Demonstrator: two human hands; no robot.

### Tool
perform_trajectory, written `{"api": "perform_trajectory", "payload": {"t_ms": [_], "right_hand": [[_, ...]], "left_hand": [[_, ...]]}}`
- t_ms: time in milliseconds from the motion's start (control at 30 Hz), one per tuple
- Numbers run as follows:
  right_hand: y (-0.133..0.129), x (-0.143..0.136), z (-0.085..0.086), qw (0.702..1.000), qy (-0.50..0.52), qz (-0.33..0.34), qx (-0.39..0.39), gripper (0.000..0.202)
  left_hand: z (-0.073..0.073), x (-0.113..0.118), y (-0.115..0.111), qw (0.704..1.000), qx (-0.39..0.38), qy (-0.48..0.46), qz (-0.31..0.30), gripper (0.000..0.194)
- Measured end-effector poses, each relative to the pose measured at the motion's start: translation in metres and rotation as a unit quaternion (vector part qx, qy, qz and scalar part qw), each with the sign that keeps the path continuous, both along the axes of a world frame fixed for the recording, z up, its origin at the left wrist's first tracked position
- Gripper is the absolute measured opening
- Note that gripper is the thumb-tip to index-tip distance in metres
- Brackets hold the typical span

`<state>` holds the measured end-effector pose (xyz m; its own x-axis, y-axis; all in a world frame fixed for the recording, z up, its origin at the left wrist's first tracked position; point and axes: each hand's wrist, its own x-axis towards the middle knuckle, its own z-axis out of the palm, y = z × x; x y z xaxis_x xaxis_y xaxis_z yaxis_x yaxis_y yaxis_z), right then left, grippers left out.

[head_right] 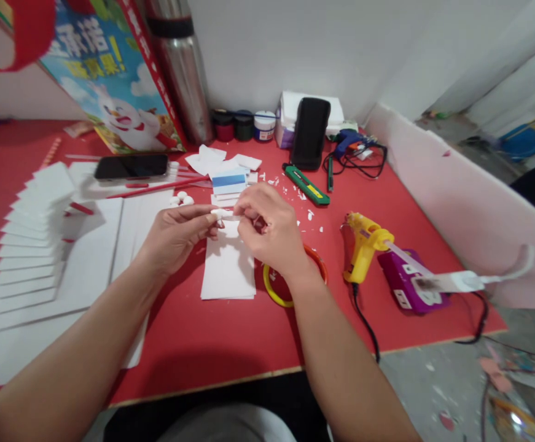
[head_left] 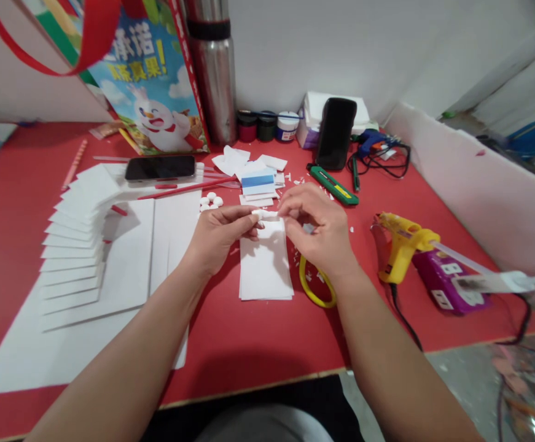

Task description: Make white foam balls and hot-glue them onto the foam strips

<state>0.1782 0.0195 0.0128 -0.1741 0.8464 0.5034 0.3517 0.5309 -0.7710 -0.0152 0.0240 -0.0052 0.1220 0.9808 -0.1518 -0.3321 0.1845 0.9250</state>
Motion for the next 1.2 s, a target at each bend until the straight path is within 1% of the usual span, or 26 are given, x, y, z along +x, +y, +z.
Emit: {"api": "perform_trajectory", "payload": {"t_ms": [33,67,133,167,233,333,433,567,700,800,900,1033,1100,1200], "right_hand": [[0.000,-0.001,0.001,0.998,0.033,-0.005,-0.047,0.006],[0.001,-0.002,0.001,0.993,0.067,-0.008,-0.101,0.011],[0.002,-0.004,0.001,0.973,0.111,-0.002,-0.201,0.029],[0.002,-0.005,0.000,0.965,0.111,0.006,-0.239,0.037],[0.003,-0.006,0.000,0.958,0.075,0.026,-0.277,0.047],[0.002,-0.007,0.001,0.962,0.008,0.027,-0.272,0.054],[0.001,-0.005,0.004,0.961,0.012,0.035,-0.275,0.057],[0.001,-0.001,0.007,0.955,0.010,0.073,-0.288,0.044],[0.002,0.001,0.004,0.961,-0.012,0.074,-0.267,0.032],[0.002,0.000,0.001,0.966,-0.032,0.063,-0.250,0.029],[0.001,-0.001,0.003,0.967,-0.039,0.051,-0.245,0.027],[-0.001,-0.005,0.006,0.971,-0.055,0.009,-0.233,0.027],[-0.002,-0.008,0.005,0.976,-0.068,-0.020,-0.205,0.028],[-0.004,-0.015,0.001,0.984,-0.104,-0.066,-0.131,0.024]], "left_hand": [[-0.001,0.000,0.000,1.000,0.012,0.013,0.000,0.019],[-0.001,0.000,-0.001,0.999,0.024,0.030,0.000,0.018],[0.000,0.000,-0.002,0.996,0.049,0.072,-0.001,0.018],[0.002,0.001,-0.003,0.994,0.061,0.093,-0.002,0.018],[0.005,0.002,-0.004,0.989,0.084,0.124,-0.011,0.020],[0.007,0.003,-0.005,0.983,0.113,0.144,-0.030,0.022],[0.007,0.002,-0.005,0.978,0.133,0.156,-0.037,0.022],[0.005,0.001,-0.004,0.976,0.137,0.166,-0.031,0.017],[0.005,0.000,-0.004,0.978,0.131,0.163,-0.019,0.019],[0.005,0.000,-0.003,0.978,0.128,0.164,-0.019,0.020],[0.006,0.000,-0.004,0.979,0.122,0.163,-0.020,0.020],[0.005,0.001,-0.004,0.982,0.108,0.155,-0.012,0.019],[0.003,0.004,-0.004,0.983,0.105,0.153,0.001,0.018],[0.000,0.007,-0.006,0.977,0.127,0.167,0.023,0.017]]}}
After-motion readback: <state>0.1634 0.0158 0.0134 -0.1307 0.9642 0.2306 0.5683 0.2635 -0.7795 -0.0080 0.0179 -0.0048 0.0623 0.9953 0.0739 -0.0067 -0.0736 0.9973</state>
